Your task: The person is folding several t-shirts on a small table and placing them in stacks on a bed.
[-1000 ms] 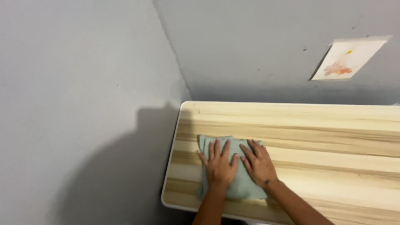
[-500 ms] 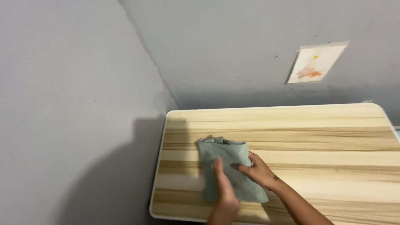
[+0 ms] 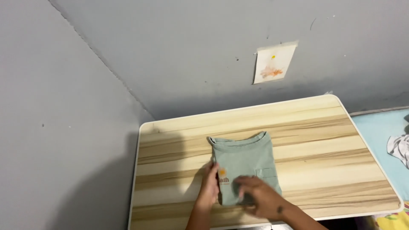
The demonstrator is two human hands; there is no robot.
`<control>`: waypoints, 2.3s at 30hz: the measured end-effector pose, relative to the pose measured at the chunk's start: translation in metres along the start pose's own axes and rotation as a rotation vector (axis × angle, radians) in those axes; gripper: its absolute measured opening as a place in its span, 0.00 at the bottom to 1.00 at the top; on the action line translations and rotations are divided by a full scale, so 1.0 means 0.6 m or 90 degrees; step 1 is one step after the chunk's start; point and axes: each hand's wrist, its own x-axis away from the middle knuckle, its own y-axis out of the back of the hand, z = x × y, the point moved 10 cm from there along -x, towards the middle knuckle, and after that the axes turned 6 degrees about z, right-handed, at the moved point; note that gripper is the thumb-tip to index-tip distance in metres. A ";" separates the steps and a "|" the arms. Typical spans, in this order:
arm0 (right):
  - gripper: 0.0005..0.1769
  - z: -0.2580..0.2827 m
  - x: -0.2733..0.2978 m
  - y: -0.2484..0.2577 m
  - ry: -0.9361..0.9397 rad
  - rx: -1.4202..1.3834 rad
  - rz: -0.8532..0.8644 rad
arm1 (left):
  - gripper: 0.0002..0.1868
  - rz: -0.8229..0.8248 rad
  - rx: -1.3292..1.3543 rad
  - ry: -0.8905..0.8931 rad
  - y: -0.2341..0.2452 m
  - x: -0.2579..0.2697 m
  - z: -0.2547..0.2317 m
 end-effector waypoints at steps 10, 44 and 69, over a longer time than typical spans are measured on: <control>0.23 -0.325 0.130 -0.020 -0.540 -0.381 -0.491 | 0.17 -0.517 -0.617 -0.208 -0.077 0.168 -0.133; 0.21 -0.376 0.074 -0.079 -0.478 -0.482 -0.657 | 0.20 -0.574 -0.755 -0.210 -0.030 0.084 -0.091; 0.37 -0.297 -0.035 0.024 -0.449 0.107 -0.273 | 0.34 -0.350 -1.168 -0.189 -0.191 0.053 -0.136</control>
